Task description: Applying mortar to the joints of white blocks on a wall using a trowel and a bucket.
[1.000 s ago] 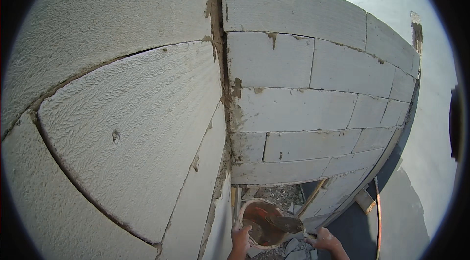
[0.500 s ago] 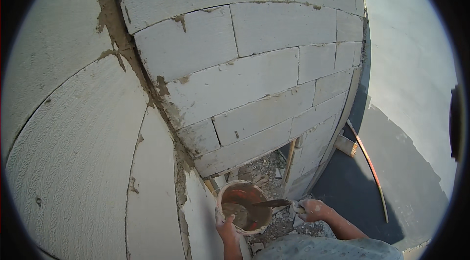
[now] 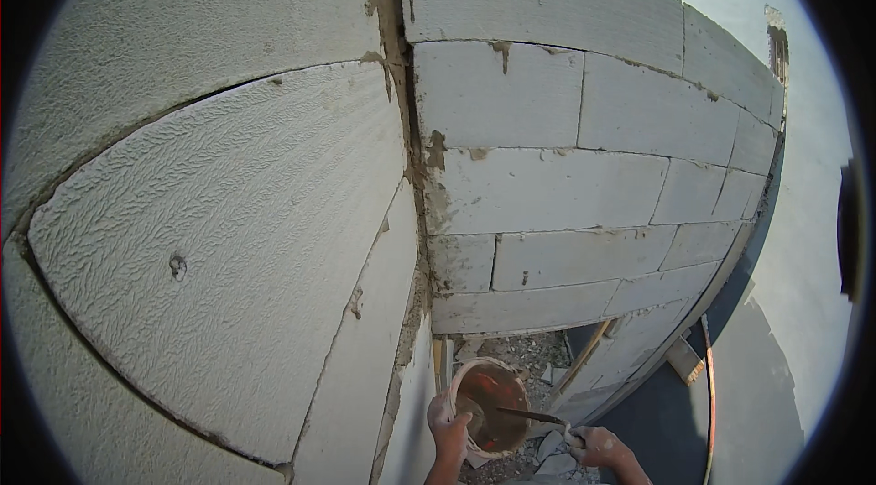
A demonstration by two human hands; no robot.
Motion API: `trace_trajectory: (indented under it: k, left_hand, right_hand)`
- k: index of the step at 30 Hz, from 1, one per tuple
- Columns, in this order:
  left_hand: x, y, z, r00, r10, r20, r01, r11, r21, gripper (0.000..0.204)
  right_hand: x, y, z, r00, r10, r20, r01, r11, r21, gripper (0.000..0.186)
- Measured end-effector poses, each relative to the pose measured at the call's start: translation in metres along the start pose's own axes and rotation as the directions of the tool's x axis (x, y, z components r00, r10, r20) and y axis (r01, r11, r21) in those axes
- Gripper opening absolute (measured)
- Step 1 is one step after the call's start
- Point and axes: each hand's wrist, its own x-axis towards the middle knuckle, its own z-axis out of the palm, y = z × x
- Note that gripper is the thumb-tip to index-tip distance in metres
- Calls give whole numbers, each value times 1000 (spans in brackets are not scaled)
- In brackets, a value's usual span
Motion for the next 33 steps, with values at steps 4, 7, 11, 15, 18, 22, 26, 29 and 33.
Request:
trace_trajectory:
  k: [4,7,11,15,18,22,26,29,33]
  left_hand:
    - [4,-2,2,999,49,-15,-47,995,83,68]
    - [13,-20,-3,996,82,-28,-80,995,54,66]
    - [16,-22,-5,994,113,-15,-110,985,130,65]
    - [14,-24,-8,995,94,-13,-90,980,180,65]
    - [11,-23,-7,994,102,-47,-91,977,194,65]
    - [13,-27,-9,984,174,-26,-162,956,243,64]
    - [12,-16,-5,989,146,-21,-139,969,205,64]
    - [9,8,3,979,204,2,-195,937,289,64]
    - [14,-5,-4,982,189,1,-182,944,275,65]
  right_hand:
    - [5,8,4,999,-11,34,15,992,-121,38]
    - [6,-3,-1,996,41,78,-29,989,-146,38]
    - [7,-6,-3,998,32,54,-25,990,-136,37]
    - [12,-2,-3,998,41,54,-31,984,-173,36]
    - [14,1,-3,999,35,30,-29,981,-190,36]
    - [20,12,3,998,23,61,-6,964,-264,40]
    - [18,4,-1,992,49,114,-10,947,-322,43]
    - [13,-5,-8,988,71,136,-25,950,-311,43]
    - [10,-10,-10,983,107,147,-54,943,-327,43]
